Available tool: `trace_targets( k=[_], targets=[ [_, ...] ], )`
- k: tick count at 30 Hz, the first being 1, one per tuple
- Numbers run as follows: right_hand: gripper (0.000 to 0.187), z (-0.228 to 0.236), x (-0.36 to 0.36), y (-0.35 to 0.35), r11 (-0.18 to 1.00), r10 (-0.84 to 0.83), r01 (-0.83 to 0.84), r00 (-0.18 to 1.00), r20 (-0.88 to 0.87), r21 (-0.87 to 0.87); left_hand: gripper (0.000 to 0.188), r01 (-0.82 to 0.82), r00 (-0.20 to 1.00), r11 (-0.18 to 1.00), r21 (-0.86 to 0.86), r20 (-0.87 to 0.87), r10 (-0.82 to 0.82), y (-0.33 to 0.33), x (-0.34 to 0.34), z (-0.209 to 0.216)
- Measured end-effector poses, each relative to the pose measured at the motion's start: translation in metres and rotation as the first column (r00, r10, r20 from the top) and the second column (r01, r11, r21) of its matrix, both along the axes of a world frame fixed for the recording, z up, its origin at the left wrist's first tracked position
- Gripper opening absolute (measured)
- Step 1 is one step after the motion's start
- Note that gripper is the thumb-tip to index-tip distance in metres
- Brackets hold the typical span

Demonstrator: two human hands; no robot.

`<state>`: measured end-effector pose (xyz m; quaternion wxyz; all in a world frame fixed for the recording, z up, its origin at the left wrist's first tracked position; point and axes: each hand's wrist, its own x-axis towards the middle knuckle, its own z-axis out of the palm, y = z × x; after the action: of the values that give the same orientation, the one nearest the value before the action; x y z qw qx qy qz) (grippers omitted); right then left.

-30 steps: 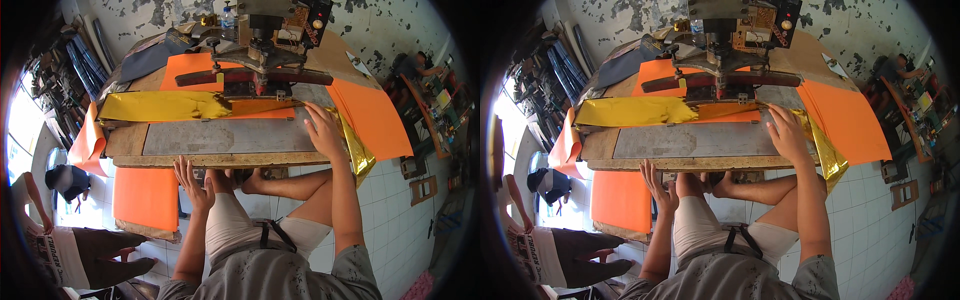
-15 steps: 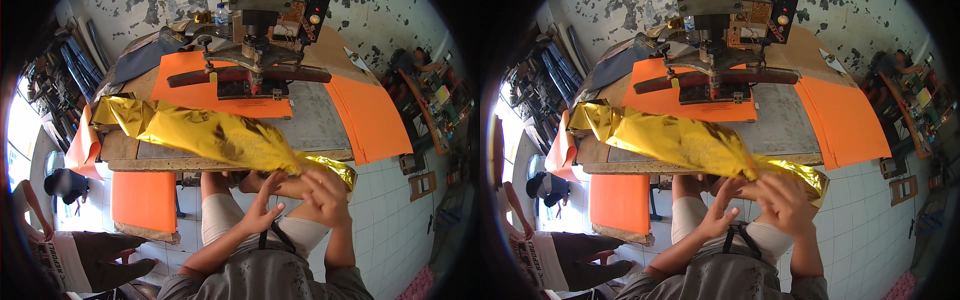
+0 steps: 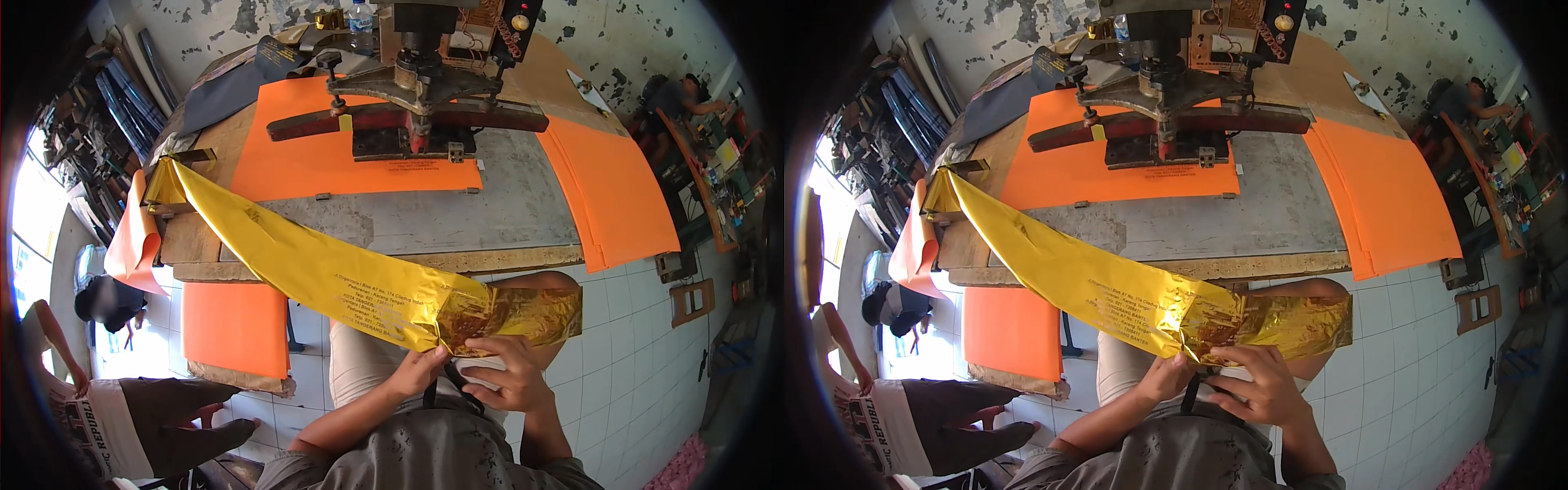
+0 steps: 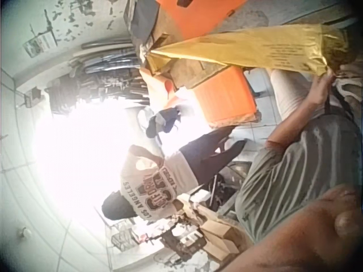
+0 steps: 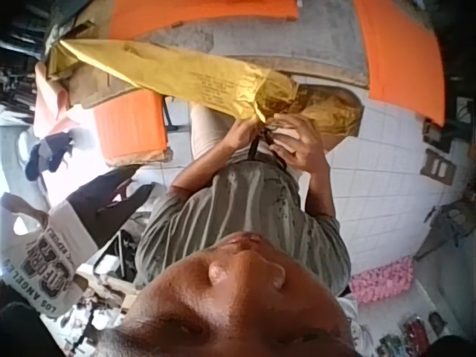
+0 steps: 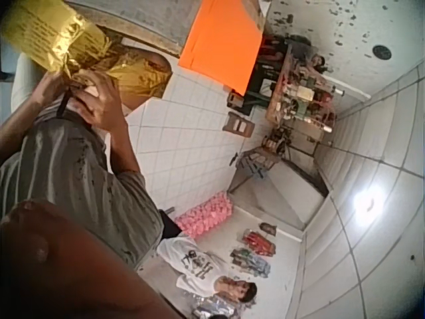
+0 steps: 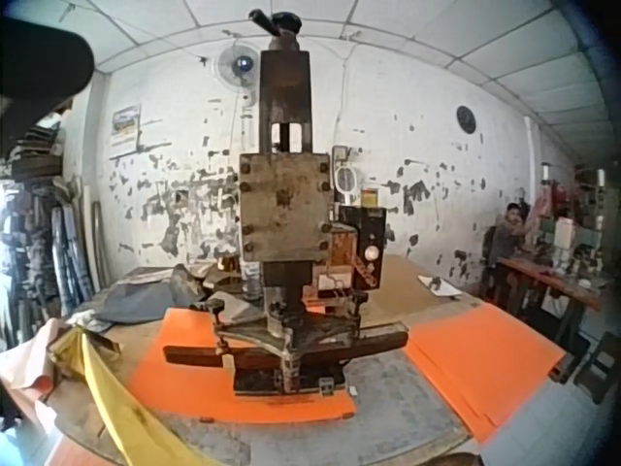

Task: The person places orange sheets onto a work surface, aligns a gold foil strip over each, and operates a manual press to apply a stamp. They then remove the foil strip to reveal the results.

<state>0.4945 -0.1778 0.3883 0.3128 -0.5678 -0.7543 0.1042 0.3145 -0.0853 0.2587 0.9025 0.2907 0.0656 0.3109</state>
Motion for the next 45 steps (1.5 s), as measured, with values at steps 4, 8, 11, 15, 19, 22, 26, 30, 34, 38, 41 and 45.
trace_targets(
  k=[4,8,11,15,19,22,26,30,34,38,41,45],
  targets=[
    [0.045,-0.014,0.029,-0.003,0.983,-0.111,0.126,0.987,-0.114,0.131,0.047,0.011,1.000,0.999,-0.032,0.029,-0.010,0.000,0.002,0.017],
    [0.058,-0.008,0.034,0.026,0.937,-0.266,0.314,0.925,-0.271,0.153,0.052,-0.003,0.999,1.000,-0.005,-0.054,0.003,-0.002,0.001,0.003],
    [0.071,-0.011,0.044,0.035,0.952,-0.282,0.304,0.924,-0.258,0.047,0.061,0.073,0.991,0.996,0.047,-0.114,-0.068,-0.003,-0.002,-0.010],
    [0.076,-0.012,0.056,0.040,0.963,-0.269,0.260,0.937,-0.222,-0.068,0.059,0.145,0.977,0.975,0.166,-0.180,-0.115,0.002,-0.003,0.000],
    [0.068,-0.015,0.062,0.042,0.963,-0.270,0.260,0.923,-0.273,-0.072,0.060,0.147,0.977,0.970,0.196,-0.179,-0.112,0.004,-0.005,0.007],
    [0.059,-0.017,0.058,0.041,0.947,-0.319,0.309,0.896,-0.308,-0.084,0.062,0.178,0.970,0.949,0.261,-0.210,-0.124,0.007,-0.008,0.018],
    [0.049,-0.017,0.063,0.037,0.952,-0.305,0.292,0.918,-0.255,-0.088,0.048,0.089,0.984,0.927,0.364,-0.176,-0.025,0.010,-0.015,0.031],
    [0.035,-0.024,0.066,0.024,0.943,-0.303,0.242,0.909,-0.285,-0.230,0.044,0.190,0.966,0.902,0.389,-0.237,-0.101,0.015,-0.045,0.025],
    [0.027,-0.038,0.056,0.020,0.916,-0.244,0.052,0.859,-0.449,-0.397,0.067,-0.106,0.958,0.936,0.335,-0.219,0.187,0.011,-0.080,0.005],
    [0.028,-0.066,0.039,0.027,0.802,-0.133,-0.156,0.894,-0.428,-0.576,0.091,-0.409,0.901,0.899,0.157,-0.084,0.425,0.030,-0.120,0.008],
    [0.033,-0.091,0.020,0.036,0.772,-0.068,-0.258,0.875,-0.479,-0.581,0.079,-0.582,0.809,0.804,0.126,-0.010,0.587,0.044,-0.162,0.005],
    [0.039,-0.122,-0.007,0.047,0.793,0.052,-0.279,0.917,-0.396,-0.542,0.062,-0.725,0.683,0.670,0.161,0.042,0.729,0.060,-0.229,0.002]
  ],
)
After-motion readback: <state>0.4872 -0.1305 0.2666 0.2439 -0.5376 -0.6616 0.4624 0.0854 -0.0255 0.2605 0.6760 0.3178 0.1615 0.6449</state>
